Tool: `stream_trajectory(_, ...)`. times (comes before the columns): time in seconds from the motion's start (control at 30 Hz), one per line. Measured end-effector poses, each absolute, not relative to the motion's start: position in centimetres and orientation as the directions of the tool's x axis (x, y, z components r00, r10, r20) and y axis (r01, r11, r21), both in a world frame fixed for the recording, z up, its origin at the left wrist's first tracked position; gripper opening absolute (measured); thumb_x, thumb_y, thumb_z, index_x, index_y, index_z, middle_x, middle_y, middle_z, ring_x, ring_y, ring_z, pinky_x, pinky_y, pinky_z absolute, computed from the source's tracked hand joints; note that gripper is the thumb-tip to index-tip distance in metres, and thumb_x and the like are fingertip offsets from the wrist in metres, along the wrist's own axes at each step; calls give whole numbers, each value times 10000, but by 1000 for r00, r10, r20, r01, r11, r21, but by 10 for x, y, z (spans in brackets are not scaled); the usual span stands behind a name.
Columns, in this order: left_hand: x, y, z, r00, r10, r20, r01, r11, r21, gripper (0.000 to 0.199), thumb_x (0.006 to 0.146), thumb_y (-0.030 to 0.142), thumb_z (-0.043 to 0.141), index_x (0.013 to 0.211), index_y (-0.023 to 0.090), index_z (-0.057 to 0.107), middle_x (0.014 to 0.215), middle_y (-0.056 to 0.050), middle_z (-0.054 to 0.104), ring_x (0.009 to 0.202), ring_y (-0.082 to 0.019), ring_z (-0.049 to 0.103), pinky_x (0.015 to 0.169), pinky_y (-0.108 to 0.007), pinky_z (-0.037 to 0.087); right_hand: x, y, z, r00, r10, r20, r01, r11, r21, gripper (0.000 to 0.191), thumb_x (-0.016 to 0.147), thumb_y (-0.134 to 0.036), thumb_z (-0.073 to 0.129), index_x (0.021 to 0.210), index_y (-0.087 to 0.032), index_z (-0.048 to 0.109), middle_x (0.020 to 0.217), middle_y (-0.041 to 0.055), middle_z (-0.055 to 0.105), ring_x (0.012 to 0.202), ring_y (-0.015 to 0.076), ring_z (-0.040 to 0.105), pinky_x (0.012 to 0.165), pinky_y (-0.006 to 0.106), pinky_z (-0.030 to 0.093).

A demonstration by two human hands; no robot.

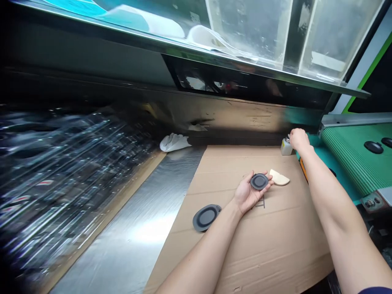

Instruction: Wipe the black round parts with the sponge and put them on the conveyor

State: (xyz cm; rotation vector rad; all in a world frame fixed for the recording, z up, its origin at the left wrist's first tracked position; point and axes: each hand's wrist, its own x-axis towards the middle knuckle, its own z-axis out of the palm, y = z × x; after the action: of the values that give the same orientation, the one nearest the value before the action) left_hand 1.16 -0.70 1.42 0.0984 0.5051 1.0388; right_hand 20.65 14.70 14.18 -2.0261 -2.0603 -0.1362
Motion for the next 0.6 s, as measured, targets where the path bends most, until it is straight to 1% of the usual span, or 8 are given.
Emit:
stream_trajectory(0.1,12,-6,14,413,851,-326,-810,506,295,452,1028,436,359,1176,76,590,1009,-216,725,884,-272,755,681,-332,626,208,164,141,-25,992,126,999,30,-40,256,888,-200,575,1040,-195,781,1069,138,723,1018,268,667,870,326,494)
stream_trajectory(0.27,12,-4,13,411,856,-314,-820,498,282,447,1021,437,376,1138,72,608,1028,-226,717,900,-278,748,700,-335,614,212,170,149,-14,986,164,997,25,-67,263,895,-224,592,1076,-175,777,1066,154,722,995,267,676,859,325,501)
stream_trajectory(0.33,12,-4,13,403,862,-308,-831,486,271,453,1023,435,361,1120,76,618,1035,-225,715,905,-276,744,711,-341,608,205,152,152,-1,966,258,992,32,-118,254,903,-239,593,1056,-155,777,1042,160,727,982,271,675,848,325,498)
stream_trajectory(0.4,12,-3,13,391,871,-299,-844,469,262,462,1026,441,337,1104,90,628,1035,-210,718,896,-270,741,715,-350,601,192,116,148,-50,906,421,966,150,-209,264,938,-290,568,1041,-156,772,1005,129,737,957,255,673,826,309,489)
stream_trajectory(0.43,12,-3,12,382,876,-295,-850,459,260,465,1027,445,331,1092,99,634,1032,-201,720,889,-265,738,718,-355,599,183,93,141,-108,873,476,932,256,-258,283,959,-335,551,1038,-167,765,977,102,742,925,240,674,799,296,487)
stream_trajectory(0.5,13,-2,11,351,887,-299,-867,429,253,460,1032,436,322,1043,113,649,993,-171,729,874,-244,731,750,-363,596,164,45,118,-273,844,462,821,455,-346,313,984,-408,527,971,-195,757,908,56,741,834,211,668,736,279,481)
stream_trajectory(0.53,14,-2,11,336,892,-301,-875,414,251,458,1035,424,320,1013,117,659,961,-155,732,874,-234,727,782,-368,594,155,25,102,-335,831,444,772,512,-377,290,985,-403,531,960,-213,749,914,46,740,832,203,666,739,277,482)
stream_trajectory(0.6,16,-1,9,319,900,-298,-883,396,251,455,1039,394,325,960,120,680,909,-130,733,902,-218,719,868,-370,580,139,-4,69,-399,820,410,732,554,-396,208,979,-307,534,1001,-225,724,994,55,727,896,204,660,798,290,484)
